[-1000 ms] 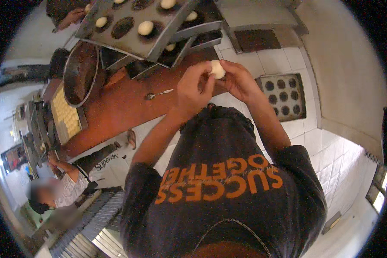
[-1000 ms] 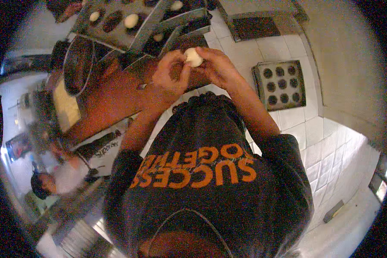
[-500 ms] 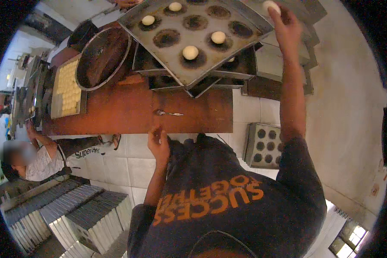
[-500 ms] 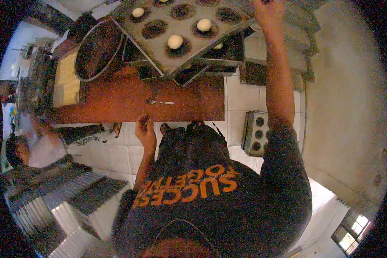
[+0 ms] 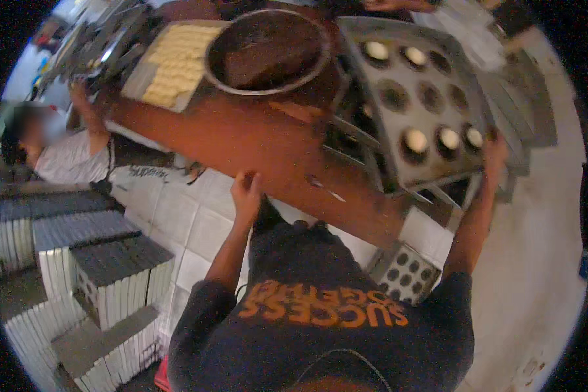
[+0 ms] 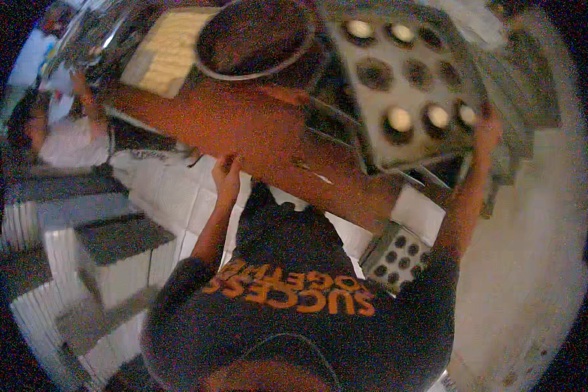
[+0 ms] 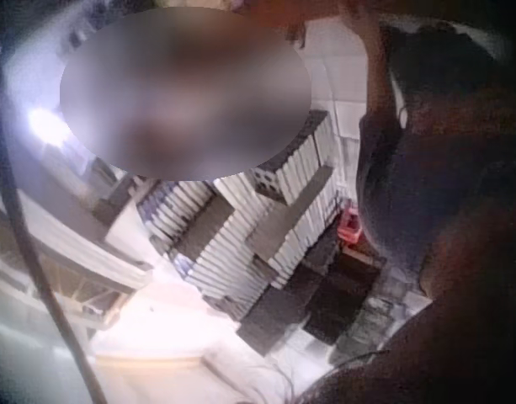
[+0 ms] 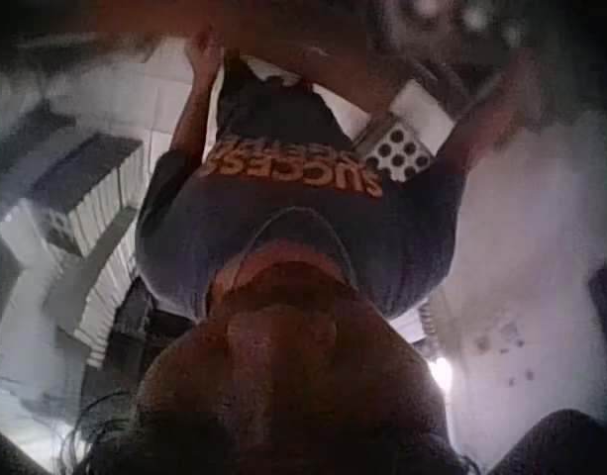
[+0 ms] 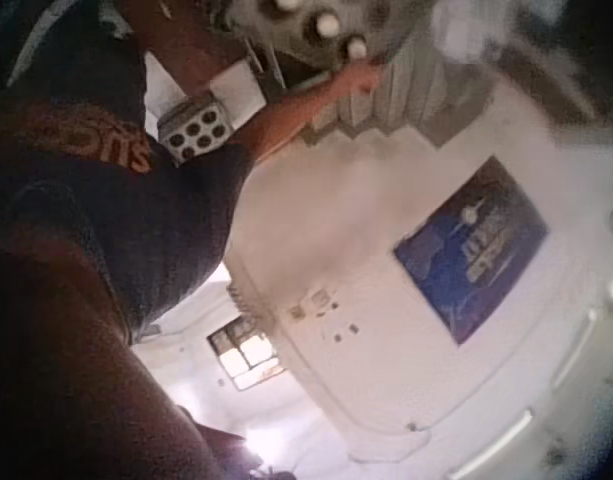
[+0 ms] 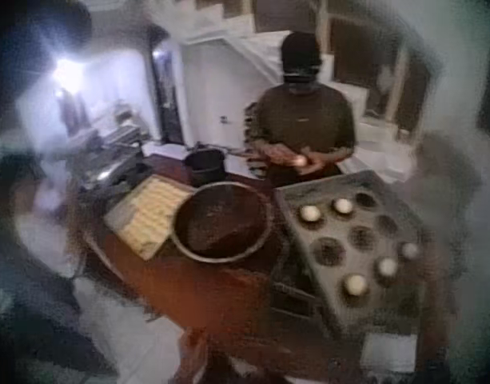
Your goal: The person fills small pieces of dough with a dark chocolate-like filling using a spoon and by hand, then places the filled dough balls into a metal baking tray.
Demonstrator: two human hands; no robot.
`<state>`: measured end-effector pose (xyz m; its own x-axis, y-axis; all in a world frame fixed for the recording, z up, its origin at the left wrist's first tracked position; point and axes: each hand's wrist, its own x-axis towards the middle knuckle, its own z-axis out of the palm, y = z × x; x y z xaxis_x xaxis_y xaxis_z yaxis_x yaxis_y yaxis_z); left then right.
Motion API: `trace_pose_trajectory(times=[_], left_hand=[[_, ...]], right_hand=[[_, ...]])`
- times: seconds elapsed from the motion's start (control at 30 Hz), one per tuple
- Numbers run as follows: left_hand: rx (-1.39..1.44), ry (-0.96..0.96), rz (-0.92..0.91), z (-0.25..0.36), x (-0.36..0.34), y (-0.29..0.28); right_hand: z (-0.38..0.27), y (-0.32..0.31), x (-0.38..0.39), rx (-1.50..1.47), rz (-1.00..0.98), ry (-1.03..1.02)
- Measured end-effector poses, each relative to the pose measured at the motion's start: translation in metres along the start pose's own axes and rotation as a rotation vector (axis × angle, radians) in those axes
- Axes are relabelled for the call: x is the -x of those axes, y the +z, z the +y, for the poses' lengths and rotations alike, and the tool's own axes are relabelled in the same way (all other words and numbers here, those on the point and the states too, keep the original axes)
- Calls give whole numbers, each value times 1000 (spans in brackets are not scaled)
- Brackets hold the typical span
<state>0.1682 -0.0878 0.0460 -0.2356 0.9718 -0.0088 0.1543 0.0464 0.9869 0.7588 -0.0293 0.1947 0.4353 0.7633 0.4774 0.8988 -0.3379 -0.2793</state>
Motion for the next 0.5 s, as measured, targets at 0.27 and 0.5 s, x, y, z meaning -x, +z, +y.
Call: trace_pose_trajectory(times=[0.27,0.5], left_hand=[[-211,115,118,-44,-307,-119],[-1194,859,-403,-97,-417,-123]], right_hand=[[-203,-42,193,-1159,-177,227],[-376,101,273,-736,-865,562]])
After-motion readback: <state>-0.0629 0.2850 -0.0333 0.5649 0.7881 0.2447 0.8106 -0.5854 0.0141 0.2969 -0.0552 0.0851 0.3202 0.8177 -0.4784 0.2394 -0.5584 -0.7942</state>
